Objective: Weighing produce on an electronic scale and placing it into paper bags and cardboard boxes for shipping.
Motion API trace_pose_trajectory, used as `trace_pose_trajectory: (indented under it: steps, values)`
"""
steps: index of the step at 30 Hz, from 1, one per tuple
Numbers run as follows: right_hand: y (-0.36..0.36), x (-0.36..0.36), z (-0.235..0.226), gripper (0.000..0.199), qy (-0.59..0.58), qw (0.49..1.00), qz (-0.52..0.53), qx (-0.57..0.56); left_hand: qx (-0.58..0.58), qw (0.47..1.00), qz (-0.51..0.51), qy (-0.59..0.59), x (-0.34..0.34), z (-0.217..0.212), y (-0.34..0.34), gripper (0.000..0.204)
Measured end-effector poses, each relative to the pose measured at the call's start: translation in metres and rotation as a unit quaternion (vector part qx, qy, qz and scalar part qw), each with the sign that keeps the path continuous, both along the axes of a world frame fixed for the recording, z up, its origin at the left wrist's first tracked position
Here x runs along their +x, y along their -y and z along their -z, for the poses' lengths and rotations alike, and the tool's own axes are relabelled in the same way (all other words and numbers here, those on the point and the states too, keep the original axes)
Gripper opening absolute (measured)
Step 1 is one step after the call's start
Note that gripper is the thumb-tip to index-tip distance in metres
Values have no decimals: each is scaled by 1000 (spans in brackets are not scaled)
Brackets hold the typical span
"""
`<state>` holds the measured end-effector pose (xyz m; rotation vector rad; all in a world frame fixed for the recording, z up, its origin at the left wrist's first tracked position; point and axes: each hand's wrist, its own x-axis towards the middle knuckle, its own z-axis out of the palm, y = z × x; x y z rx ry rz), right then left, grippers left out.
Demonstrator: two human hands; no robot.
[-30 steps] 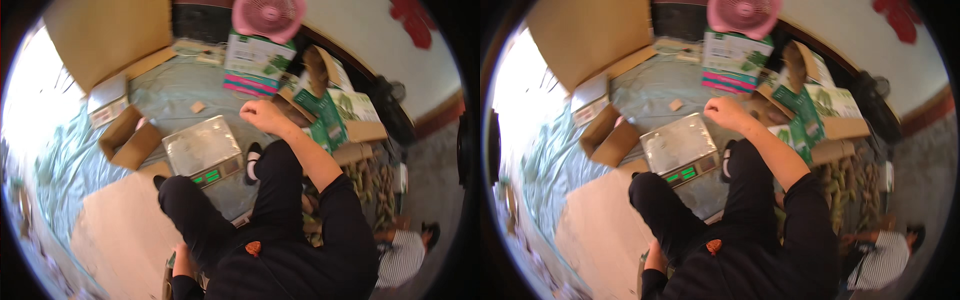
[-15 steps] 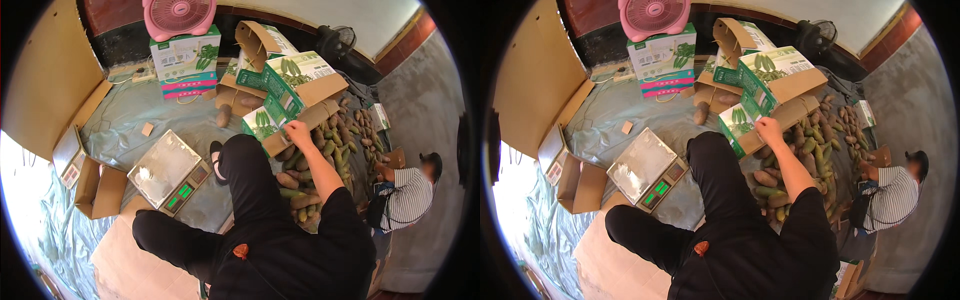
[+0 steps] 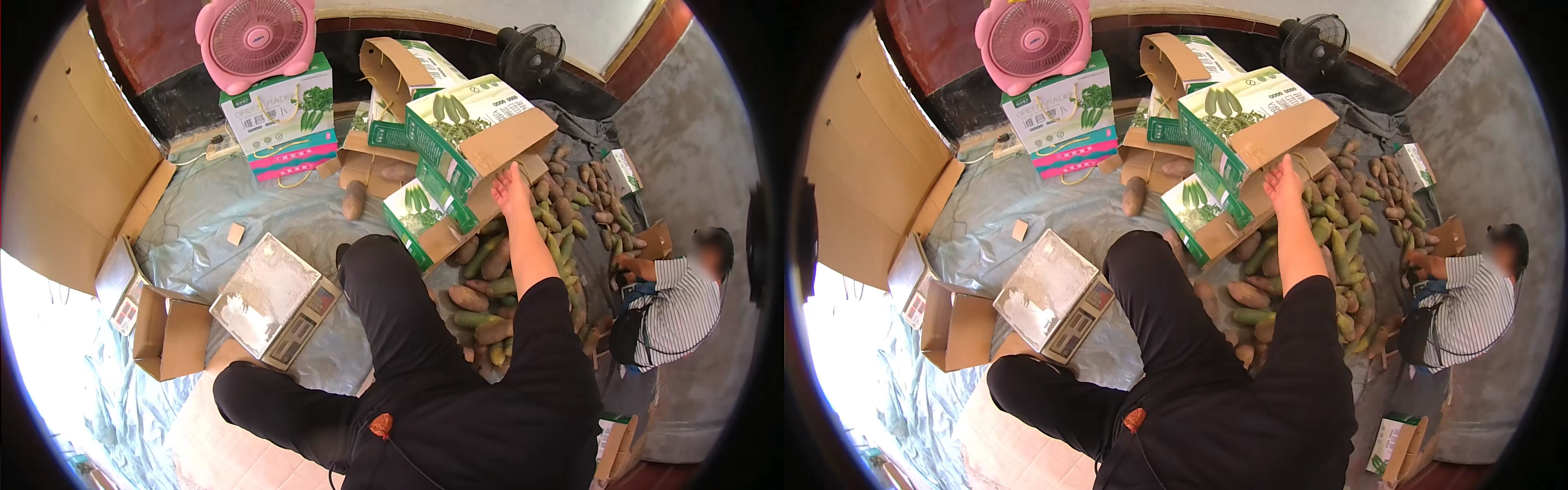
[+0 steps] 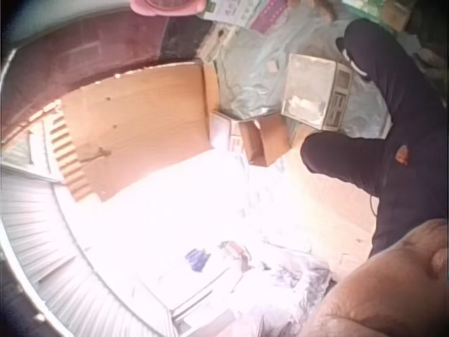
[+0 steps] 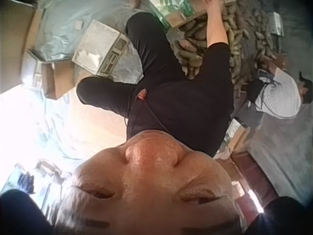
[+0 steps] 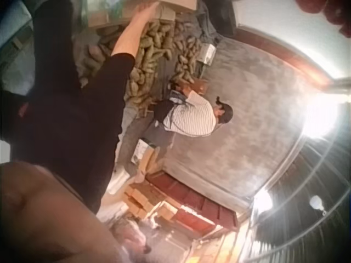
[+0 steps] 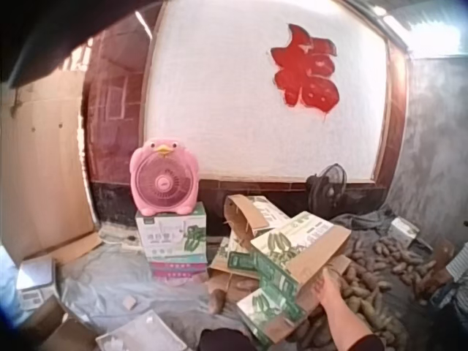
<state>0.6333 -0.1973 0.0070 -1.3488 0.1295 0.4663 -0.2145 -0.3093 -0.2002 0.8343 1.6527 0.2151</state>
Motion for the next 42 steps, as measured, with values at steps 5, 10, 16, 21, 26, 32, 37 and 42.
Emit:
trace_pose_trajectory:
  steps: [5, 10, 16, 21, 26, 32, 37, 42]
  values:
    - [-41, 3, -15, 49, -26, 993, -9, 116, -7, 995, -90, 40, -20, -5, 9, 29]
    - [-53, 27, -13, 43, -47, 985, -5, 166, -12, 982, -167, 83, -43, -15, 7, 29]
    - [-65, 33, -22, 34, -54, 985, -24, 165, 309, 933, -167, -78, 63, -181, -110, 28]
    - [-73, -16, -91, 29, 97, 985, 35, 140, 462, 877, -87, -97, 99, -234, -199, 27]
    - [-70, -69, -138, 28, 163, 977, -47, 129, 574, 818, 26, -28, 191, -292, -256, 19]
    - [-112, -150, -171, 25, 258, 919, -272, 118, 632, 762, 142, 11, 256, -317, -289, 19]
    - [-157, -202, -169, 32, 484, 741, -458, -86, 661, 733, 162, 2, 270, -325, -296, 23]
    - [-196, -262, -125, 26, 662, 562, -476, -139, 731, 672, 110, -44, 271, -311, -303, 21]
